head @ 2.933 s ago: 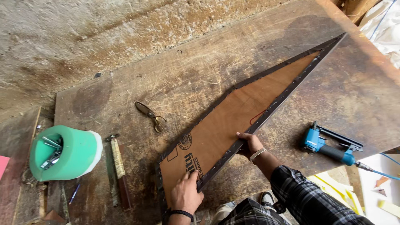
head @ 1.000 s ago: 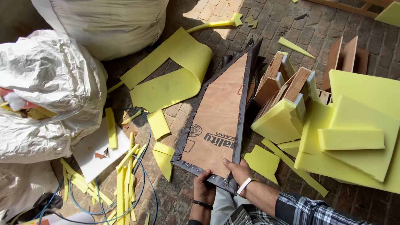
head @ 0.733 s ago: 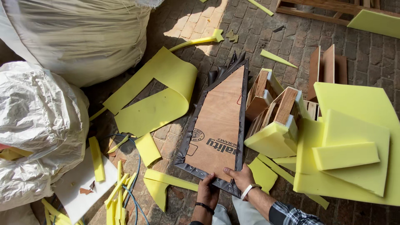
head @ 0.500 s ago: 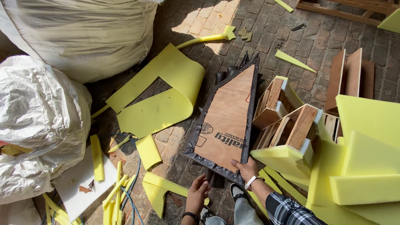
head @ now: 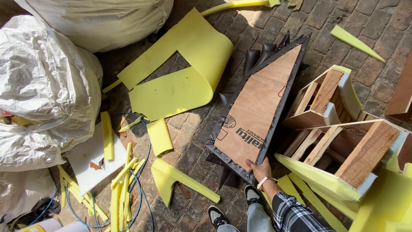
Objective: The person uses a pneumatic nail gun to attach a dark leather strip along the edges of a shaped wooden board. They repeatedly reposition the board, align the leather, and drive nails along the perimeter. A hammer and scissors are also present on the workbench.
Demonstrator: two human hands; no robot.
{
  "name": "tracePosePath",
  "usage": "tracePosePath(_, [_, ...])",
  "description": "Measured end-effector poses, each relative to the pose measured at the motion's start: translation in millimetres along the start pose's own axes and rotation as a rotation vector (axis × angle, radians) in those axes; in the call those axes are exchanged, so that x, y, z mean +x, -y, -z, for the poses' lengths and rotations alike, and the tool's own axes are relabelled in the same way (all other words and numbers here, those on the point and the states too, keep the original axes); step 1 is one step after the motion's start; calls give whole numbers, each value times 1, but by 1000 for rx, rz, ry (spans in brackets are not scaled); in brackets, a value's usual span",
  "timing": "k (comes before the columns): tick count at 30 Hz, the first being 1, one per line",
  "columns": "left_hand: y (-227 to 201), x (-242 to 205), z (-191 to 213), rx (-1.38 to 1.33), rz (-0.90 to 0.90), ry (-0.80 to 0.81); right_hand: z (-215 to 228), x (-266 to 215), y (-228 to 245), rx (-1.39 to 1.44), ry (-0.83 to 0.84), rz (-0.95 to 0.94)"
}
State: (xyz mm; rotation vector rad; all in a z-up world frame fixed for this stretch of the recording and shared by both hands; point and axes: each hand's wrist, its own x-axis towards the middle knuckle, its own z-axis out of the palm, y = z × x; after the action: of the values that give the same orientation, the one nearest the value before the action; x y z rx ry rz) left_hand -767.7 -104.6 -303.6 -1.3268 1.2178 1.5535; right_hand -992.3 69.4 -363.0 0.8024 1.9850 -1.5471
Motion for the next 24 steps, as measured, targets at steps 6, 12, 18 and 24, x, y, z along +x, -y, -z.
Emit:
tracePosePath(6, [41, 1, 10, 61, 53, 1, 4, 21, -35, -711, 299, -108])
tracePosePath(12, [73, -2, -4, 110, 77, 7, 15, -29, -51, -651, 498, 101])
tracePosePath(18, [84, -50, 4, -43, -19, -23, 43, -110, -29, -859, 601, -10])
tracePosePath(24, [64, -141, 4, -216, -158, -149, 53, -200, 13, -861, 789, 57])
